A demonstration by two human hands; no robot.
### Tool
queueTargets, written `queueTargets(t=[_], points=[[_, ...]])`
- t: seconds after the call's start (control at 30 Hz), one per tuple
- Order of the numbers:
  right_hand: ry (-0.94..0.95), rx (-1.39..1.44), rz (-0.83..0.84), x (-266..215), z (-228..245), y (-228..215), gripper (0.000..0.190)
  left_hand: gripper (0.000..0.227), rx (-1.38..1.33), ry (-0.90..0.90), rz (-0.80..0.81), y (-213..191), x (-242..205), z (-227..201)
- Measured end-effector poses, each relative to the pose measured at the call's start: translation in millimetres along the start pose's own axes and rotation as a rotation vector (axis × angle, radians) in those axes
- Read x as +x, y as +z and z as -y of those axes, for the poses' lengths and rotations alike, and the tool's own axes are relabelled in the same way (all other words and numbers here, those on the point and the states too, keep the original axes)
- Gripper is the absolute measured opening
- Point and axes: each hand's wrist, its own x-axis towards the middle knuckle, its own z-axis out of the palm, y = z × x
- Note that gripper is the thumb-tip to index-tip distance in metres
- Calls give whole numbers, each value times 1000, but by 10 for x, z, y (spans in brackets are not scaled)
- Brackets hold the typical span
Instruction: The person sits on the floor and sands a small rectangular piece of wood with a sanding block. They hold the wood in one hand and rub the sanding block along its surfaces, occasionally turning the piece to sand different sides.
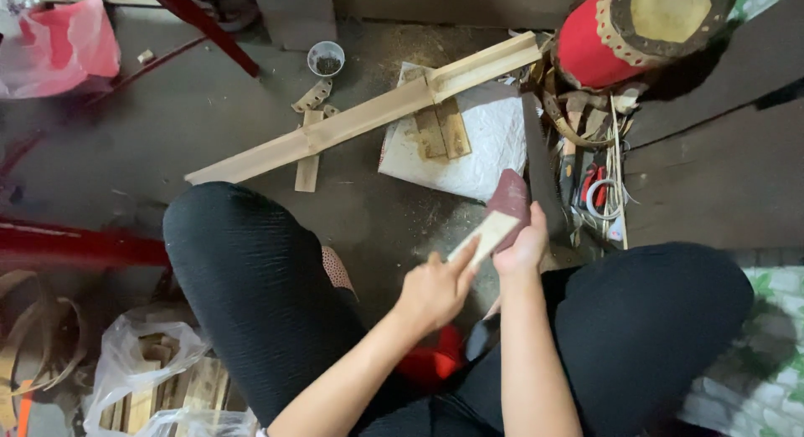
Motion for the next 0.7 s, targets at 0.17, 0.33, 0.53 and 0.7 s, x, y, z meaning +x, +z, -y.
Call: queueTargets(t=[0.17, 0.33, 0.53, 0.7], points=[[-16, -23, -28, -162, -133, 150, 37, 56, -3, -46, 3, -84, 77, 95], [-136, -228, -199, -31, -71, 0, 59, 52, -518, -14, 99, -115, 114, 172], [-197, -242, -223, -283, -1, 193, 69, 80, -1691, -127, 308, 91, 246, 324], [-480, -592, -130, -841, -20, 524, 95, 79, -1873, -128, 385, 196, 267, 316]])
